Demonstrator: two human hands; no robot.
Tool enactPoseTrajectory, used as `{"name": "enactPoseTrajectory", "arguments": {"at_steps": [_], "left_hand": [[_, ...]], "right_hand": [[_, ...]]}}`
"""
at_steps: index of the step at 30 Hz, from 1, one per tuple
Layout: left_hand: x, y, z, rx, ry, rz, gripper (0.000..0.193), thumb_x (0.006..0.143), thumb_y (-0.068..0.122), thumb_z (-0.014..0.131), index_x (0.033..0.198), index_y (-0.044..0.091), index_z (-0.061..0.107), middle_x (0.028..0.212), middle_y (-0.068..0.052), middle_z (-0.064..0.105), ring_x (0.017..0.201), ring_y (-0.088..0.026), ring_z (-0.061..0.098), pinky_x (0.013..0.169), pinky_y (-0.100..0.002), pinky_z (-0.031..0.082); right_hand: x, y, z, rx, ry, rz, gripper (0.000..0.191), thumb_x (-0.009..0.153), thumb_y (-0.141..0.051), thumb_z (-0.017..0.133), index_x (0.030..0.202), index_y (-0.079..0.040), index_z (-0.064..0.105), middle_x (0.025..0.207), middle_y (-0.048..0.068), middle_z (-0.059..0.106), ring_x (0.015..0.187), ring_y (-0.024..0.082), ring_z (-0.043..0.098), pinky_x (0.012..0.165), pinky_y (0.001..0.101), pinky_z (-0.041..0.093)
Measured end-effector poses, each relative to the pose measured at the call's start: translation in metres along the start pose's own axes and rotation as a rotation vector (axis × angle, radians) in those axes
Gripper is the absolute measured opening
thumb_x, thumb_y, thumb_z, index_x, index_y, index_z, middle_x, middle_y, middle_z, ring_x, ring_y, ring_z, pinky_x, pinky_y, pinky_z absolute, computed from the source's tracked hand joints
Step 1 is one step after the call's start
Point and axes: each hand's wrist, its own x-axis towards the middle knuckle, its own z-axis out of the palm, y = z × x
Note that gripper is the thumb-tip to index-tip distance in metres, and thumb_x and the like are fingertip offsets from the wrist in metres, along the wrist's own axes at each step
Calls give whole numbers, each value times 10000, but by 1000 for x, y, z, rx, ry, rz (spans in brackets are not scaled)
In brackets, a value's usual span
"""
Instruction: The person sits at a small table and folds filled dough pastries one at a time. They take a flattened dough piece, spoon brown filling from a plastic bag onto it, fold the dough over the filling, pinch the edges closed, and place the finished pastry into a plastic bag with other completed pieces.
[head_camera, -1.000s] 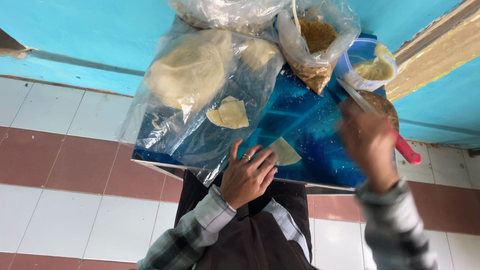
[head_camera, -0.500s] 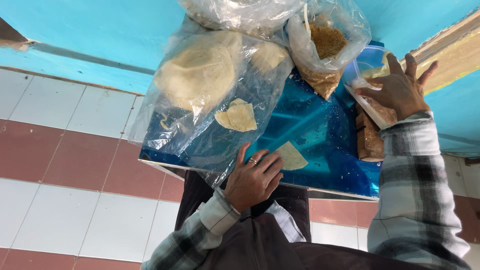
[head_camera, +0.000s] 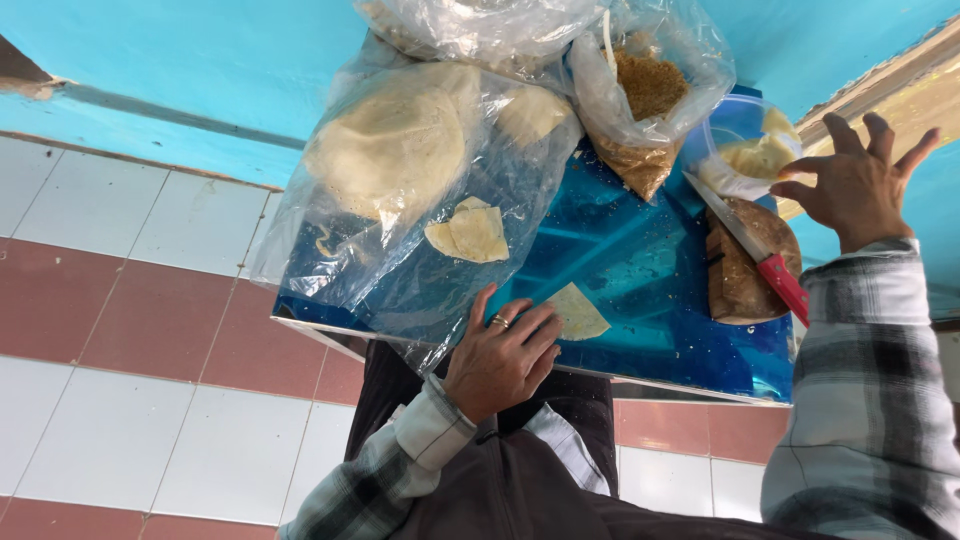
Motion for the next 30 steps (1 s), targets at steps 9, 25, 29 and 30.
{"name": "enactPoseTrajectory", "arguments": {"at_steps": [9,25,29,30], "left_hand": [[-2,-1,1,-6,8,4,319,948,241,700,1236,104,701,1319,-55,663,1229,-288,610,1182,-667,281],[-2,1,-4,5,-33,-41,316,917,224,715,1213,114,711,1302,-54,667,1225,-285,608,1169,-659,290],[-1,2,-6,3,-38,-44,313,921,229,713,1211,112,713,1306,-55,671,1227,-289,611,1170,-659,288],[-2,3,-6,1,-43,-48,312,921,230,712,1210,112,714,1308,-54,672,1227,-291,612,1170,-658,287]], "right_hand": [[19,-9,-14,242,1,-18,321,738,-349,815,1049,-315,746,1581,41,482,1575,324,312,1211,763,-47],[45,4,13,807,-95,281,495,965,-41,738,1449,-102,662,1001,182,759,762,279,728,739,433,586],[41,4,18,1113,-149,519,533,940,30,705,1457,-41,595,995,193,701,769,258,721,604,389,620],[41,3,18,1162,-161,574,532,953,33,693,1464,-18,557,978,192,707,753,258,729,596,377,618]]}}
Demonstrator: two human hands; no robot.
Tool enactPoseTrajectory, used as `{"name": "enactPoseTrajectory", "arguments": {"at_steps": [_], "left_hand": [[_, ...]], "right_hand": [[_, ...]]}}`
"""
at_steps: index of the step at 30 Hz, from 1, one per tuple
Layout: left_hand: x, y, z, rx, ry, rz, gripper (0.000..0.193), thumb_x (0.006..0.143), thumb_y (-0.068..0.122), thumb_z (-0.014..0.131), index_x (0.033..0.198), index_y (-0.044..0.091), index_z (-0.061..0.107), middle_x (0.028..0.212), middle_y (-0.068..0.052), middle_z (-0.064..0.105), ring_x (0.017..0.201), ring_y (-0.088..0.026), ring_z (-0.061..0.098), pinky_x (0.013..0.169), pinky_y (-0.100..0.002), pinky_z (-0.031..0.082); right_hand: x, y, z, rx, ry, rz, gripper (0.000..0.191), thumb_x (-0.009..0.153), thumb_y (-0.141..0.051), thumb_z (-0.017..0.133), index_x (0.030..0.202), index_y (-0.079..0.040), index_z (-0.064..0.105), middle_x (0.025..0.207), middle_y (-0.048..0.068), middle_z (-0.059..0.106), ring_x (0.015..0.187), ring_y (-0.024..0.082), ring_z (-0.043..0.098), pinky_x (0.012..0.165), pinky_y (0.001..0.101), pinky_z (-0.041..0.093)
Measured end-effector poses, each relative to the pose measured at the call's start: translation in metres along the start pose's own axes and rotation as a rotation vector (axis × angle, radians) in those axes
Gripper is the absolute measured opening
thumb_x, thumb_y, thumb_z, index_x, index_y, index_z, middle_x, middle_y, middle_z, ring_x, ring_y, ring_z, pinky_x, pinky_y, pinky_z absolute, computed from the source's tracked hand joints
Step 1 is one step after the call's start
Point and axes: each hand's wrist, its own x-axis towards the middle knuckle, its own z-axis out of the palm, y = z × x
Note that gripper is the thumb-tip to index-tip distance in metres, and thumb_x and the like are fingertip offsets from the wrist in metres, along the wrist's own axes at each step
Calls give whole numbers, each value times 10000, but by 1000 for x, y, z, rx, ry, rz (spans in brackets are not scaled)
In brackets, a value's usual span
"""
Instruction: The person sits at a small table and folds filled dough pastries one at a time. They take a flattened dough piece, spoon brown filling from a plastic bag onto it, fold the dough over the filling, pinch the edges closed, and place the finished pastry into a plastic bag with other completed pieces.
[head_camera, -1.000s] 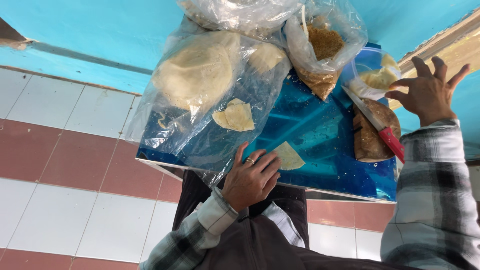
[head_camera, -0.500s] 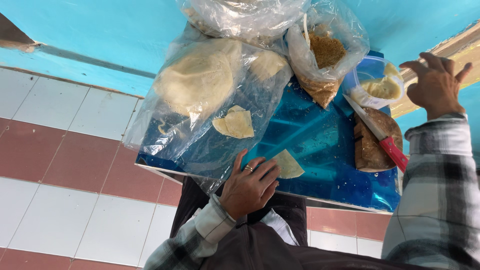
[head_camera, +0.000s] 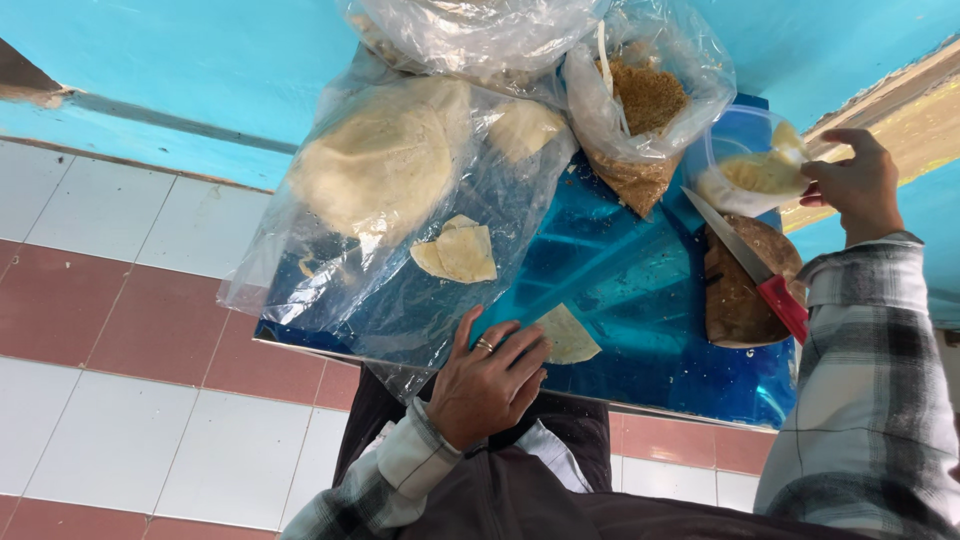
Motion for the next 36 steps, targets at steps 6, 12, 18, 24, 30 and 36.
{"name": "enactPoseTrajectory", "arguments": {"at_steps": [6,12,18,24,30,36], "left_hand": [[-1,0,0,-10,-4,-4,326,924,232,707,1224,104,711,1323,-57,671,1214,-287,617,1170,-646,291],[-2,-1,2,-9,1,11,330,939,233,698,1240,97,704,1332,-63,663,1217,-288,609,1170,-640,296],[2,0,1,2,17,11,336,929,237,693,1240,110,702,1319,-53,663,1220,-284,608,1166,-641,300],[0,0,-1,-1,-5,20,313,958,241,672,1234,96,698,1330,-59,657,1218,-281,602,1178,-626,300],[1,0,0,1,1,29,323,953,241,668,1238,89,693,1337,-67,652,1219,-275,602,1175,-616,304],[1,0,0,-4,0,29,329,949,245,677,1242,97,697,1330,-58,653,1214,-280,601,1174,-614,302]], "right_hand": [[-27,1,15,224,55,-31,548,972,91,648,1427,46,346,943,222,688,713,288,738,584,373,624],[-30,24,-12,151,219,-205,398,1109,-60,677,1426,-3,444,1235,159,707,990,243,707,668,333,559],[-10,17,1,4,157,-166,509,1125,-223,681,1551,-61,454,1240,171,695,1129,249,662,875,388,520],[-66,-17,3,-218,124,-249,484,1075,-255,707,1498,-119,517,1215,164,723,1124,302,697,935,398,519],[-89,-25,-7,-723,85,-652,275,879,-340,868,1133,-294,774,1466,55,585,1427,327,473,1183,578,328],[-78,-21,2,-912,114,-670,149,843,-401,882,913,-314,782,1505,5,550,1472,262,389,1248,619,161]]}}
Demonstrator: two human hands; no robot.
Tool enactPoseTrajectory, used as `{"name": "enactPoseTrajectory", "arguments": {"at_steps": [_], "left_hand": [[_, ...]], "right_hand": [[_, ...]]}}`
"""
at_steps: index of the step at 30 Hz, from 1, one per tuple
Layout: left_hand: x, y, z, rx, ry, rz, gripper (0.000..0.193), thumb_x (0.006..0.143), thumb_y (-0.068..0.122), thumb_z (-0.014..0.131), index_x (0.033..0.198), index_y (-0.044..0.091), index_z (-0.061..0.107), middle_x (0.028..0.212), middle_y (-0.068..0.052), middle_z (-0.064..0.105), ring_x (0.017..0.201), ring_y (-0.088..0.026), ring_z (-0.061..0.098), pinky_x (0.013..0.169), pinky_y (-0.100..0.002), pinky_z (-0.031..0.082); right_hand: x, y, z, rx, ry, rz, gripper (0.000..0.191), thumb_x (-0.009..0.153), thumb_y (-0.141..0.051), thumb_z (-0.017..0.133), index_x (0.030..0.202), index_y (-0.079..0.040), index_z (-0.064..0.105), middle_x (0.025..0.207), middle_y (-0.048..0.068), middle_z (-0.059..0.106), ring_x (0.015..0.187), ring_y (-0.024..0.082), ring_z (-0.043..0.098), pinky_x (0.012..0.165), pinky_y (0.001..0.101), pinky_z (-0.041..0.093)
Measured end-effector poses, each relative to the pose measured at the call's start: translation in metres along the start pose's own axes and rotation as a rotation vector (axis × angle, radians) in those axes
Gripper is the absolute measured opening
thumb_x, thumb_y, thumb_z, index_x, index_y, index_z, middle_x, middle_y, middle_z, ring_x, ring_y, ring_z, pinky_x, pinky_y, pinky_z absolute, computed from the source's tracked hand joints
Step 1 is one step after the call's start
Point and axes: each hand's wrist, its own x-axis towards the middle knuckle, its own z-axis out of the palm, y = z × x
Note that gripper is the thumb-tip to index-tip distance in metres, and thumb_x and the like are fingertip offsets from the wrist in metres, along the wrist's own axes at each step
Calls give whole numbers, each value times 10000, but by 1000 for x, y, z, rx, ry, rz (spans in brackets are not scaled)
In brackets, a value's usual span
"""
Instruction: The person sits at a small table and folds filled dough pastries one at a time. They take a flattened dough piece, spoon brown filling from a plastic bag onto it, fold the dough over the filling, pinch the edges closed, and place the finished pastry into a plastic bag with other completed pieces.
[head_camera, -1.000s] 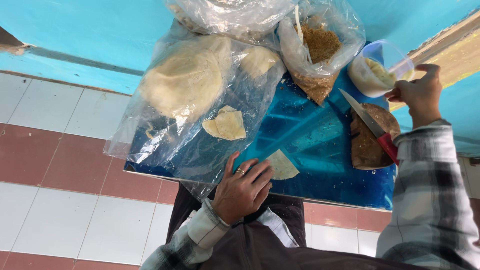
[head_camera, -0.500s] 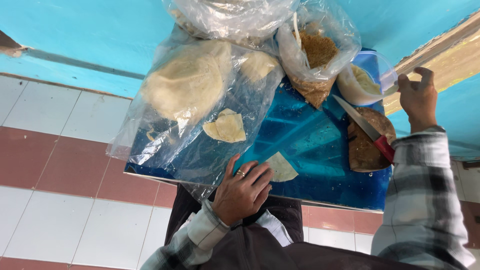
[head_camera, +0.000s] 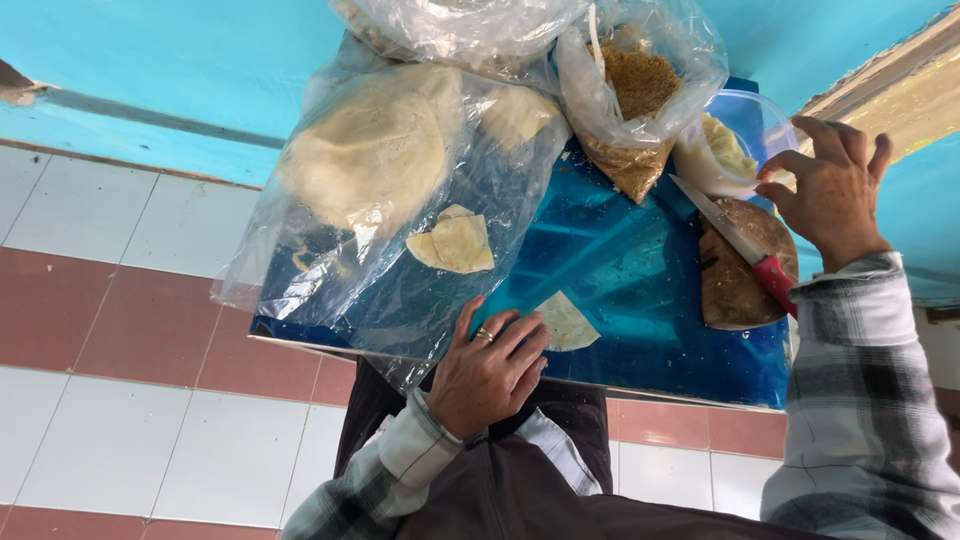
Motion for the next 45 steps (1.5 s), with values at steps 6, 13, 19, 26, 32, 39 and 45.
{"name": "enactPoseTrajectory", "arguments": {"at_steps": [6,13,19,26,32,39,45], "left_hand": [[-1,-1,3,9,25,7,318,963,245,674,1250,108,691,1339,-54,650,1221,-274,601,1187,-613,304],[-1,-1,4,29,26,10,307,951,248,672,1220,103,700,1299,-48,655,1206,-268,602,1182,-614,304],[-2,-1,6,50,24,16,298,962,260,674,1214,103,698,1299,-53,652,1211,-267,605,1190,-612,306],[-2,-2,7,43,25,9,310,953,260,679,1217,99,701,1296,-59,659,1201,-272,607,1180,-614,306],[0,-3,8,30,39,21,304,950,259,687,1214,107,702,1294,-54,664,1197,-269,606,1170,-616,308],[-4,-3,8,39,22,8,305,949,255,690,1215,106,704,1285,-51,664,1207,-268,609,1184,-615,315],[-1,-2,10,30,44,5,304,951,262,689,1221,123,708,1292,-37,665,1199,-260,608,1180,-611,312]], "right_hand": [[-3,-38,-43,-134,36,-3,141,903,-329,863,960,-239,770,1487,5,573,1464,222,423,1307,582,167],[-44,-177,-128,938,-83,-126,326,865,-210,765,1187,-197,718,1498,102,583,1411,282,533,1156,426,416],[-79,-285,-110,405,35,-162,529,854,-40,660,1339,-247,699,1546,91,493,1393,345,484,1189,666,240],[-79,-274,-111,157,54,-296,515,847,-31,669,1250,-344,745,1542,17,517,1413,290,458,1193,628,230],[-60,-252,-112,375,60,-231,455,862,-6,641,1156,-329,769,1561,15,529,1439,261,470,1226,571,266],[-68,-272,-110,201,61,-330,481,806,-26,670,1171,-318,784,1521,18,548,1388,275,489,1185,588,266],[-58,-248,-116,279,115,-257,382,904,-33,667,1159,-301,761,1558,34,530,1435,280,476,1208,573,283]]}}
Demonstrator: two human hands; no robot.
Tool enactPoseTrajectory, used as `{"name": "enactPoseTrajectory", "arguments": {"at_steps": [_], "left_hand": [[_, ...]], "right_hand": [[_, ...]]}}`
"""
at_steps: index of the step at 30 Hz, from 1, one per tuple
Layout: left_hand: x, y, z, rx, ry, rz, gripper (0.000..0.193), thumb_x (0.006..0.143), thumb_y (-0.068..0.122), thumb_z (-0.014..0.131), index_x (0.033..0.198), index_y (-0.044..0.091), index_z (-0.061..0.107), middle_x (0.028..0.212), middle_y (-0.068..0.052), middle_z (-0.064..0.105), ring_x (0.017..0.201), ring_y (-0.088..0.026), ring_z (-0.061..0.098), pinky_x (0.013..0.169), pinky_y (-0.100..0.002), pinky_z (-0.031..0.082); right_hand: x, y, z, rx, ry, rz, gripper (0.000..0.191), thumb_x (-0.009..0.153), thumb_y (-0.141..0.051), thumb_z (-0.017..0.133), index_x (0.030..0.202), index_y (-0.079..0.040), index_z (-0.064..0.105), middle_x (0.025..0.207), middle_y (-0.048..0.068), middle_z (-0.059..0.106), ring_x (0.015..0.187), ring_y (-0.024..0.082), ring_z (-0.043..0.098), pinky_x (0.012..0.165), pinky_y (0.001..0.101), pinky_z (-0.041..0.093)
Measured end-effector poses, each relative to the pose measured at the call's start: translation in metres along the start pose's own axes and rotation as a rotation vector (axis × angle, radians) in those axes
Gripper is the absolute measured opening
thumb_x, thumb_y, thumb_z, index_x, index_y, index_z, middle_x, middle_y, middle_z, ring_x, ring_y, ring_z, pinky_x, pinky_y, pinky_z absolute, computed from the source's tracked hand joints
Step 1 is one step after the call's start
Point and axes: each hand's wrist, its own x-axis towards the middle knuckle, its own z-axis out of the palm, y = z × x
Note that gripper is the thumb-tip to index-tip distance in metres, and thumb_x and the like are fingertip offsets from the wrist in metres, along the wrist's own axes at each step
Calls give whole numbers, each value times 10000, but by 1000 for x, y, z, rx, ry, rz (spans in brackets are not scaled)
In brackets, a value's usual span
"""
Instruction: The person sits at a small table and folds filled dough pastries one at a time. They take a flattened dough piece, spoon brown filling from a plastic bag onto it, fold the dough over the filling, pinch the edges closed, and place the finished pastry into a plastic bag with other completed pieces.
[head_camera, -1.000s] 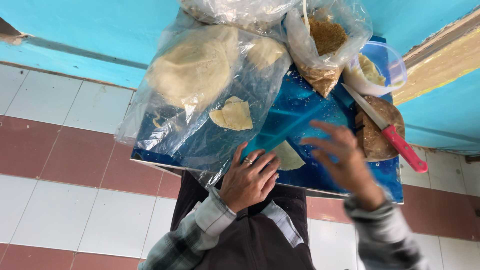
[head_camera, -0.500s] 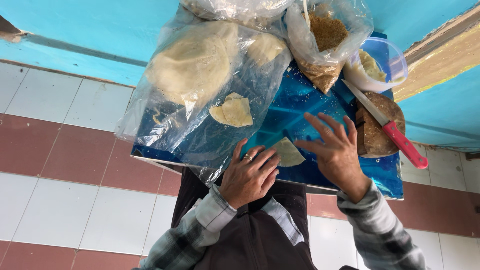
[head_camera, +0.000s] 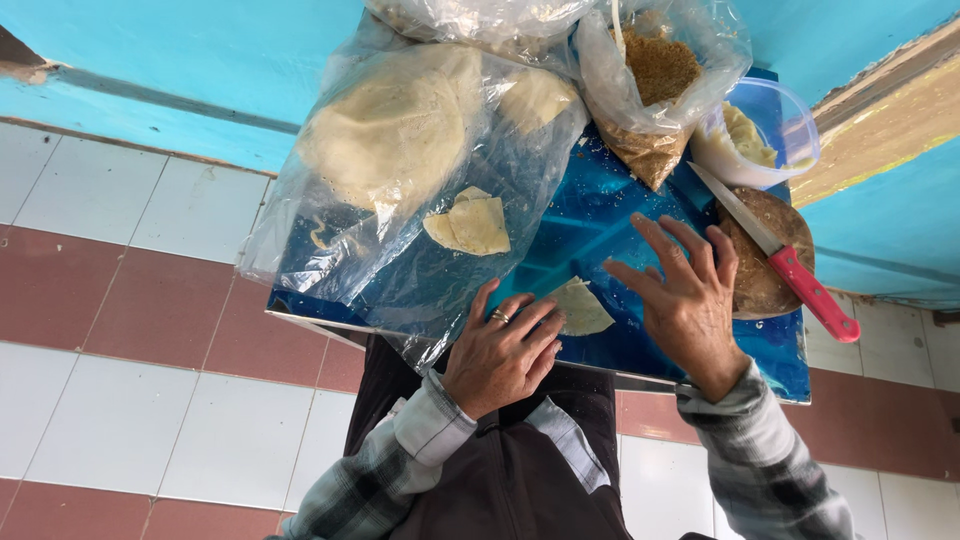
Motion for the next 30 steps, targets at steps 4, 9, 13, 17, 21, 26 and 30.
{"name": "enactPoseTrajectory", "arguments": {"at_steps": [4,9,13,17,21,26,30], "left_hand": [[0,0,-1,14,-21,5,301,952,268,688,1210,113,705,1293,-50,659,1203,-265,609,1183,-610,310],[-2,0,-2,19,-31,3,304,952,267,678,1212,110,699,1284,-51,651,1205,-270,609,1190,-615,306],[-1,0,1,13,-21,4,310,962,276,669,1225,114,689,1302,-47,651,1202,-268,606,1182,-619,305],[-2,-1,2,20,-12,9,311,971,276,664,1233,111,684,1312,-50,650,1212,-267,605,1189,-621,305],[-3,-1,2,17,-17,10,315,972,275,665,1235,104,692,1292,-52,650,1208,-270,602,1190,-622,304],[-1,1,-1,30,-24,8,297,962,283,673,1202,112,701,1298,-54,652,1227,-266,601,1192,-612,305],[0,3,-5,44,-27,-6,319,962,278,681,1228,104,700,1292,-45,656,1214,-260,600,1197,-602,307]], "right_hand": [[-4,-24,15,15,4,-32,448,891,-28,655,1202,-323,785,1538,42,538,1408,284,480,1194,602,278],[-8,-22,13,-32,-10,-14,380,901,-42,669,1118,-337,772,1534,28,543,1407,287,482,1209,613,236],[-7,-8,11,-35,-1,63,408,908,-1,664,1139,-311,795,1548,28,532,1441,269,479,1255,601,196],[-7,-4,14,-69,-36,-20,403,867,-5,684,1087,-320,805,1529,15,544,1417,274,481,1240,614,190],[-10,-7,11,124,38,64,451,861,45,637,1090,-326,753,1544,13,532,1443,265,478,1276,605,205],[-30,-42,9,-30,-34,-27,543,787,31,668,1205,-297,777,1498,31,568,1375,279,501,1226,616,181],[-45,-43,1,-104,-21,-19,540,809,34,681,1199,-325,788,1485,0,572,1363,259,512,1223,599,197]]}}
